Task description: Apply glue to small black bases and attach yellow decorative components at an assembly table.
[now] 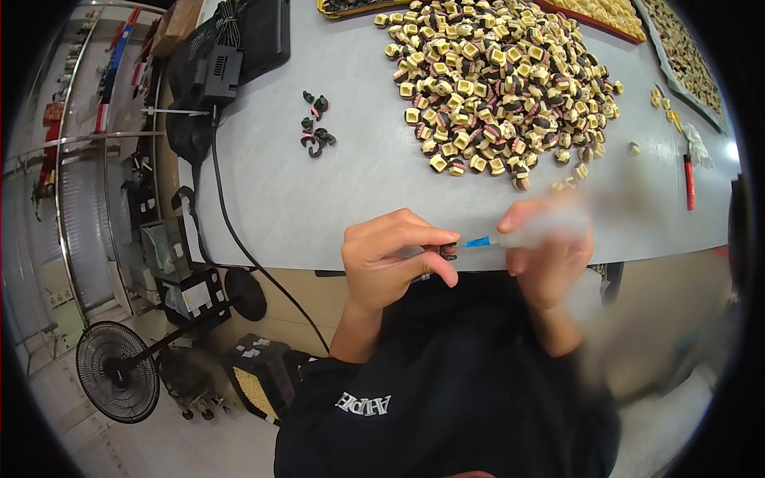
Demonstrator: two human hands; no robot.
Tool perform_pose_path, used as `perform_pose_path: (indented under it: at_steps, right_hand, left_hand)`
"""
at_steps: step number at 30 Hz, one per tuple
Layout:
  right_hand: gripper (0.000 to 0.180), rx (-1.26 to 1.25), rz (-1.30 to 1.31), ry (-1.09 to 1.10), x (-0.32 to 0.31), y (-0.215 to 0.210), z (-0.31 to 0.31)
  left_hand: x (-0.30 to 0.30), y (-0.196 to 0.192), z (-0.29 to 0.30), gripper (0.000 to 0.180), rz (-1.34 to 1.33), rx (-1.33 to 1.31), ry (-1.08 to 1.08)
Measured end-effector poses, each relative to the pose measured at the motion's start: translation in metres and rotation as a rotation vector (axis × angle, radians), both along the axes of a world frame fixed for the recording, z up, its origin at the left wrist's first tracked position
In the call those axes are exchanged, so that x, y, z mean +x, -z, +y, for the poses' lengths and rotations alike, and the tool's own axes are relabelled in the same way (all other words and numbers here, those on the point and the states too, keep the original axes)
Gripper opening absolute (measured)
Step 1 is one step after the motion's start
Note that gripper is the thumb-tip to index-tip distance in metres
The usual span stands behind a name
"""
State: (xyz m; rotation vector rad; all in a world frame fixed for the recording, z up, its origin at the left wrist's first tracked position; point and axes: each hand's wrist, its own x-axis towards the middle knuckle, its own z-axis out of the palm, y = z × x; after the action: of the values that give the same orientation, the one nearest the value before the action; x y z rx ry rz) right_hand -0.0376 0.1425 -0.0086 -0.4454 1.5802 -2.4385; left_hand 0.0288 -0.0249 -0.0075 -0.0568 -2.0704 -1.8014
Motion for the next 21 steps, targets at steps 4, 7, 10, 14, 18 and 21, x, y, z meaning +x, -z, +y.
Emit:
perform_pose_path:
  at_steps: [4, 7, 10, 14, 18, 21]
  right_hand:
    - [0.036, -0.008, -0.009, -0.005, 0.0011, -0.0006, -0.0006]
    - [0.036, 0.0, -0.004, -0.003, 0.0013, -0.0005, 0.0004]
    - [0.036, -0.007, 0.009, -0.002, 0.0009, 0.0002, 0.0002]
    - [0.036, -0.005, 0.016, 0.004, -0.0009, 0.0015, -0.0009]
    - [0.036, -0.009, 0.028, 0.018, -0.0026, 0.0016, -0.0026]
    - [0.035, 0.002, 0.059, 0.04, -0.0037, 0.0029, 0.001]
  left_hand:
    - [0.0007, 0.0008, 0.0008, 0.036, -0.004, 0.006, 0.0]
    - [0.0013, 0.0012, 0.0004, 0.037, -0.002, 0.002, 0.006]
    - [0.0015, 0.0014, 0.0, 0.037, 0.007, -0.004, 0.009]
    - [0.0005, 0.0033, -0.0014, 0.037, 0.008, 0.0, 0.001]
    - [-0.0001, 0.0029, -0.0023, 0.036, 0.0, 0.001, -0.019]
    - [-0.0004, -0.0029, -0.0014, 0.03, -0.005, 0.054, -0.03]
